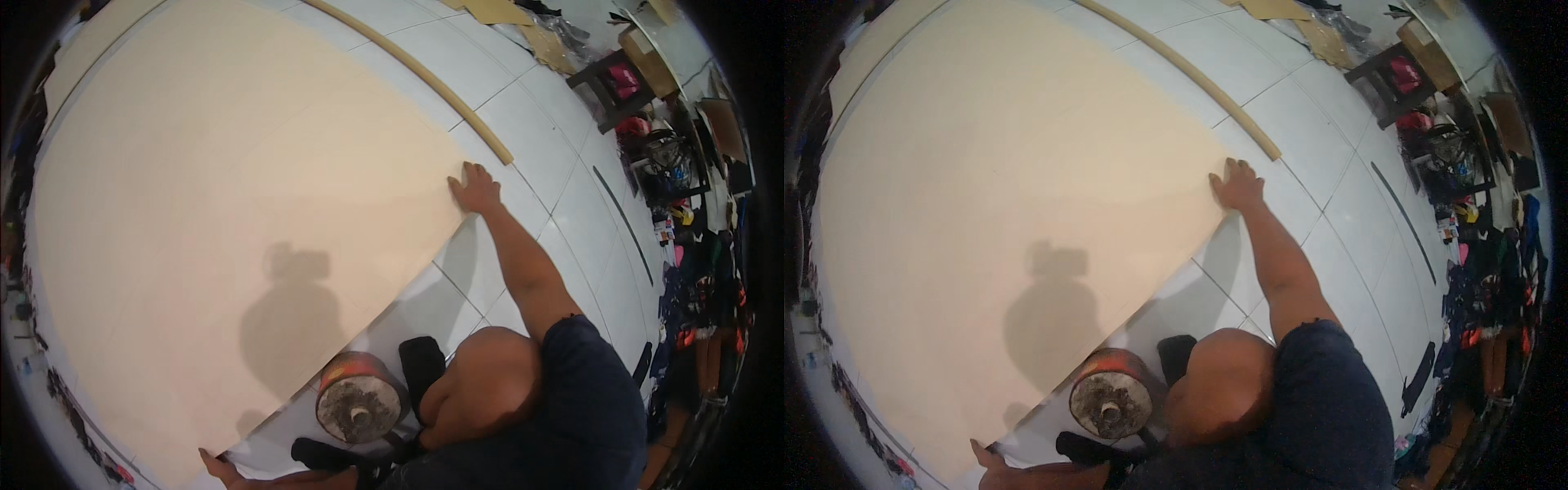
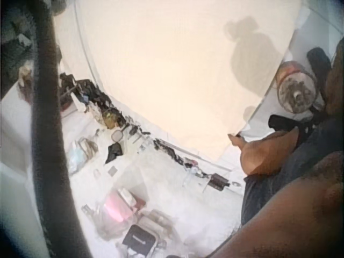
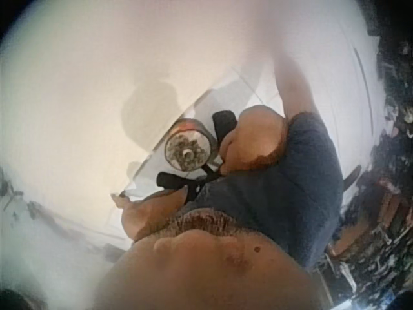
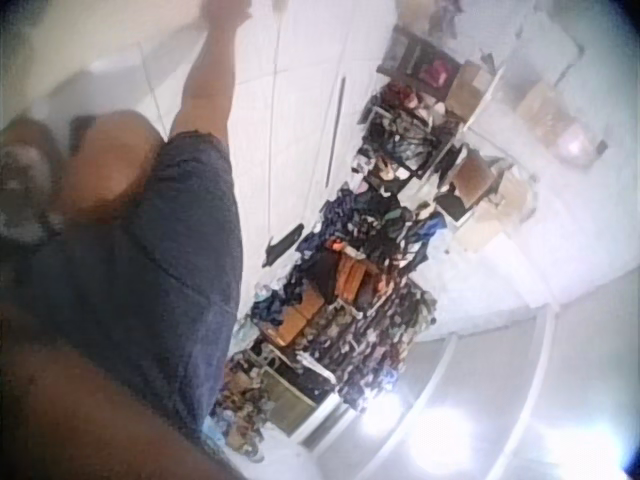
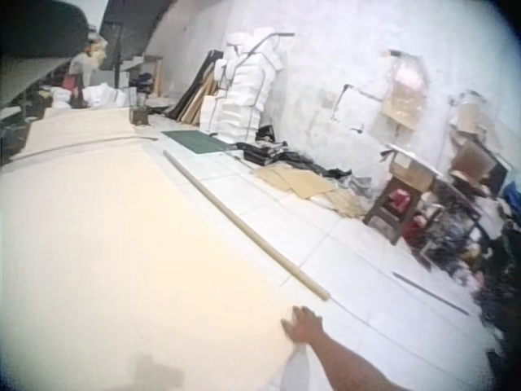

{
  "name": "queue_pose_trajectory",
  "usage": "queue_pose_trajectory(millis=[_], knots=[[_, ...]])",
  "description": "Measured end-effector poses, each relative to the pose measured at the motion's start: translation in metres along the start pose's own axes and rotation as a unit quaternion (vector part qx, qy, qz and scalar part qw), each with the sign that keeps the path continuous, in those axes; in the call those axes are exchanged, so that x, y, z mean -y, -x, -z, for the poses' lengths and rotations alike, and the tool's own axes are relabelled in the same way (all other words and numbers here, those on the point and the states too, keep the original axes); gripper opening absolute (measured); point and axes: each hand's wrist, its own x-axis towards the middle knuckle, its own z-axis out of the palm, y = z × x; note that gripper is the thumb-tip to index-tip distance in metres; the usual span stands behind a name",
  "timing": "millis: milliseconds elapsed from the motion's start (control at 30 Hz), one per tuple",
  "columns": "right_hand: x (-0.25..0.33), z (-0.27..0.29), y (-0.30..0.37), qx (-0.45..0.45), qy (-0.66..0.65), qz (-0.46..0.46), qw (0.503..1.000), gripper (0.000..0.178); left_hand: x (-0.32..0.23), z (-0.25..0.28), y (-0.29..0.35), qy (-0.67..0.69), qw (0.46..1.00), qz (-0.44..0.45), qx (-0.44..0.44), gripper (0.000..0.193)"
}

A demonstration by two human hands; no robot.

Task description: The person measures a large piece of off-white fabric on the floor using a wooden dowel, then cuts it with scissors. They fold the cut piece and smooth it out again, repeating the measuring and cutting process.

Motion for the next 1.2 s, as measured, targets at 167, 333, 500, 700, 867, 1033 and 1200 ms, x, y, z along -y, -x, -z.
queue_pose_trajectory(millis=[167, 333, 500, 700, 867, 1033, 1200], knots=[[-0.02, -0.015, -0.051, 0.074, -0.07, 0.047, 0.994, 0.092, 0.007, 0.012, -0.018, -0.073, 0.988, -0.084, 0.104, 0.048], [0.039, -0.061, 0.029, -0.166, 0.065, 0.324, 0.929, 0.051, -0.032, 0.031, -0.039, 0.332, 0.94, -0.04, 0.064, 0.052], [0.143, -0.028, 0.201, -0.01, 0.057, 0.528, 0.848, 0.058, -0.05, 0.007, -0.026, 0.447, 0.89, -0.09, 0.018, 0.048], [0.157, -0.011, 0.192, 0.1, 0.154, 0.515, 0.837, 0.068, -0.104, 0.022, -0.045, 0.357, 0.913, -0.161, -0.117, 0.058], [0.174, -0.009, 0.188, 0.143, 0.201, 0.515, 0.821, 0.075, -0.209, 0.047, -0.067, -0.117, 0.856, -0.452, -0.222, 0.048], [0.167, -0.002, 0.189, 0.164, 0.171, 0.487, 0.841, 0.077, -0.297, -0.002, 0.03, -0.168, 0.79, -0.553, -0.203, 0.051], [0.176, 0.001, 0.202, 0.168, 0.154, 0.486, 0.844, 0.076, -0.25, 0.043, 0.028, -0.168, 0.74, -0.581, -0.295, 0.058]])
